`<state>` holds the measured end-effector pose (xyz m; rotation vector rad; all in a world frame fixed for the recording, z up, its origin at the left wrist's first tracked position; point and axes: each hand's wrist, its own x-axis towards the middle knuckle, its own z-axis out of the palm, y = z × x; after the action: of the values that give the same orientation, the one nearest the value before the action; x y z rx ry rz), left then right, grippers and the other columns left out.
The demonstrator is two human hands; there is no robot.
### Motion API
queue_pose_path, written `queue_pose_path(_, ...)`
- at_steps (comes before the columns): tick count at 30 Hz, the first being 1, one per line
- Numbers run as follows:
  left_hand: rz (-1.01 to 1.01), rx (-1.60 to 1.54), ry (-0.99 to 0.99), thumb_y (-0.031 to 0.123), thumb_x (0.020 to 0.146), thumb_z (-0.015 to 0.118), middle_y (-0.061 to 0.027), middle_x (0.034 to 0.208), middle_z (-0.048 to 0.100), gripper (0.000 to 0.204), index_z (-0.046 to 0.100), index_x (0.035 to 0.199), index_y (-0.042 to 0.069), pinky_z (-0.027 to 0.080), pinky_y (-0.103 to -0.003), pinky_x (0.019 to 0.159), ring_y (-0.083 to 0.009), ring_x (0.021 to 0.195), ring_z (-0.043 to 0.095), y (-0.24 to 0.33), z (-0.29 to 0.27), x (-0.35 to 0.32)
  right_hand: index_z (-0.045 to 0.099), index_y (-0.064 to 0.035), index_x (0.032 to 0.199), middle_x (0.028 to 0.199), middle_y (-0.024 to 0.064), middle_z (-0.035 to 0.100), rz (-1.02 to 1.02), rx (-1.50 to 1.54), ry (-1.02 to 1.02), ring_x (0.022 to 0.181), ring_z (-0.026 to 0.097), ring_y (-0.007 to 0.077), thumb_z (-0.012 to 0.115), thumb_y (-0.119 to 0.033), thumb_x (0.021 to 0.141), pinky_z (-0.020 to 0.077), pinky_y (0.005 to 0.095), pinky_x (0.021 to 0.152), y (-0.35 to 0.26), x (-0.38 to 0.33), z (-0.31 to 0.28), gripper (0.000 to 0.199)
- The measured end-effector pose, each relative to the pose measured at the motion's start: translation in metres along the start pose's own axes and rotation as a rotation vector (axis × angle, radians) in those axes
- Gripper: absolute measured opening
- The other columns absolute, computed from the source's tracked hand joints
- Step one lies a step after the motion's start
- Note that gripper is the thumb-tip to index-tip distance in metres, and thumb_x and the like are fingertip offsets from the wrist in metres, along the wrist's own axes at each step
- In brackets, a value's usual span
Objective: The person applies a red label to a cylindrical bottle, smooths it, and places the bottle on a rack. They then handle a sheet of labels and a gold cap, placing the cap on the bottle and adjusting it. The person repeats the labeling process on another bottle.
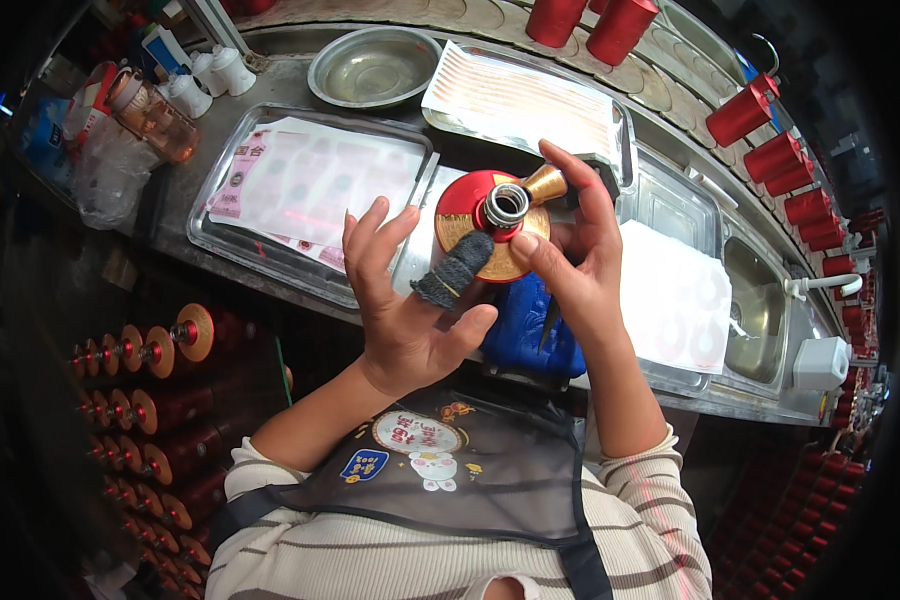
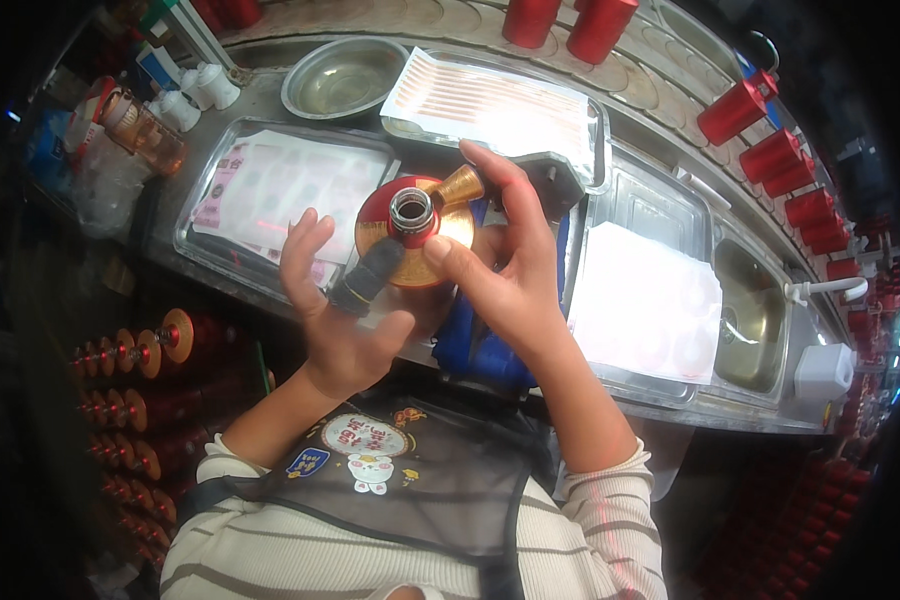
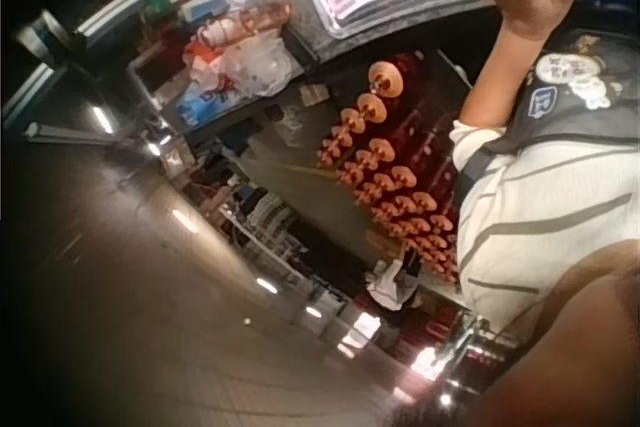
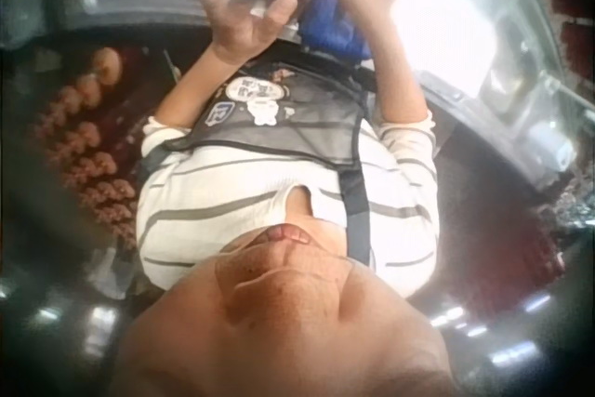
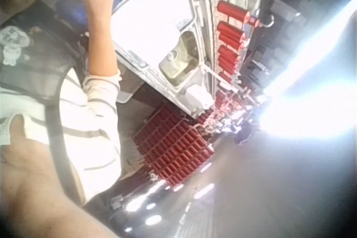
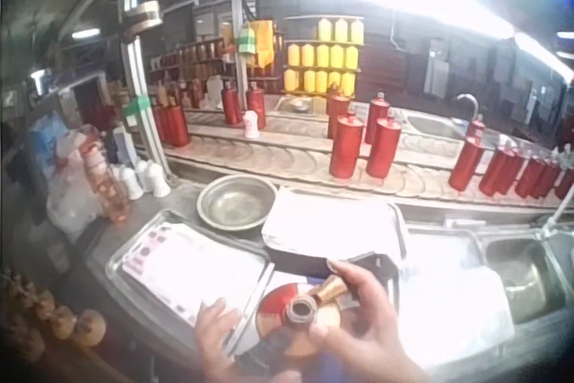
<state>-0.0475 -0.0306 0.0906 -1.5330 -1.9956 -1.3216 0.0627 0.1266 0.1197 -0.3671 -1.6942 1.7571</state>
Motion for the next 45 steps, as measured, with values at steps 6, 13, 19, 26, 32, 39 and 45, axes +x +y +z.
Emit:
queue_pose_path(6, 0.022, 0.24, -0.038, 0.042, 0.083, 0.074, -0.0085, 0.147, 0.038, 0.018, 0.076, 0.094, 0.028, 0.004, -0.062, 0.116, -0.0388, 0.143, 0.022, 0.017, 0.01, 0.003, 0.047, -0.0015, 0.143, 0.122, 0.0068, 0.058, 0.03, -0.03, -0.022, 0.1, 0.061, 0.009, 0.066, -0.008, 0.091, 0.0501, 0.023, 0.084, -0.004, 0.006, -0.003, 0.056)
queue_pose_path(13, 0.099, 0.183, -0.021, 0.027, 0.077, 0.079, -0.0133, 0.15, 0.035, 0.018, 0.078, 0.095, 0.023, 0.006, -0.061, 0.116, -0.0424, 0.143, 0.02, 0.022, 0.014, 0.007, 0.056, -0.0022, 0.136, 0.115, 0.0035, 0.064, -0.088, 0.07, -0.17, 0.105, 0.061, 0.0095, 0.065, -0.001, 0.092, 0.0498, 0.025, 0.093, 0.003, 0.031, -0.013, 0.046)
queue_pose_path(19, -0.101, -0.083, 0.028, 0.023, 0.069, 0.089, -0.0213, 0.148, 0.027, 0.086, 0.047, 0.14, -0.001, 0.031, -0.046, 0.113, -0.0383, 0.138, 0.031, 0.019, 0.002, 0.024, 0.053, -0.0052, 0.143, 0.136, 0.0056, 0.058, -0.244, 0.005, -0.18, 0.112, 0.061, 0.0096, 0.066, 0.0, 0.092, 0.053, 0.0237, 0.09, 0.005, 0.03, -0.013, 0.053)
queue_pose_path(26, -0.276, -0.388, -0.102, 0.015, 0.064, 0.093, -0.0125, 0.128, 0.053, 0.081, 0.051, 0.132, 0.004, 0.045, -0.039, 0.104, -0.0288, 0.12, 0.055, -0.002, 0.019, 0.03, 0.049, -0.0041, 0.146, 0.144, 0.0082, 0.055, -0.171, -0.085, -0.207, 0.117, 0.061, 0.0113, 0.068, 0.0, 0.091, 0.0534, 0.024, 0.091, 0.0, 0.034, -0.019, 0.058)
queue_pose_path(32, -0.385, -0.798, -0.177, 0.014, 0.073, 0.088, -0.011, 0.137, 0.052, 0.079, 0.046, 0.138, 0.004, 0.041, -0.037, 0.109, -0.0235, 0.127, 0.052, -0.006, 0.009, 0.032, 0.048, 0.0001, 0.145, 0.14, 0.0082, 0.056, -0.095, 0.036, -0.135, 0.111, 0.061, 0.0096, 0.07, -0.001, 0.088, 0.0524, 0.0232, 0.09, 0.004, 0.03, -0.015, 0.061)
queue_pose_path(39, -0.525, -1.022, -0.181, 0.008, 0.088, 0.069, -0.0107, 0.136, 0.053, 0.062, 0.04, 0.143, 0.004, 0.041, -0.035, 0.109, -0.018, 0.124, 0.053, 0.003, 0.005, 0.036, 0.048, -0.0013, 0.145, 0.128, 0.0078, 0.06, -0.046, 0.091, -0.086, 0.099, 0.06, 0.0072, 0.068, -0.001, 0.089, 0.0503, 0.0196, 0.08, 0.009, 0.025, -0.01, 0.059)
queue_pose_path(45, -0.539, -1.087, -0.171, 0.007, 0.084, 0.068, -0.0118, 0.138, 0.05, 0.063, 0.04, 0.141, 0.004, 0.038, -0.036, 0.111, -0.0197, 0.127, 0.05, 0.001, 0.004, 0.034, 0.046, 0.0004, 0.145, 0.116, 0.0083, 0.065, -0.093, 0.074, -0.02, 0.097, 0.064, 0.0079, 0.069, -0.002, 0.09, 0.0516, 0.0201, 0.08, 0.006, 0.017, -0.009, 0.06)
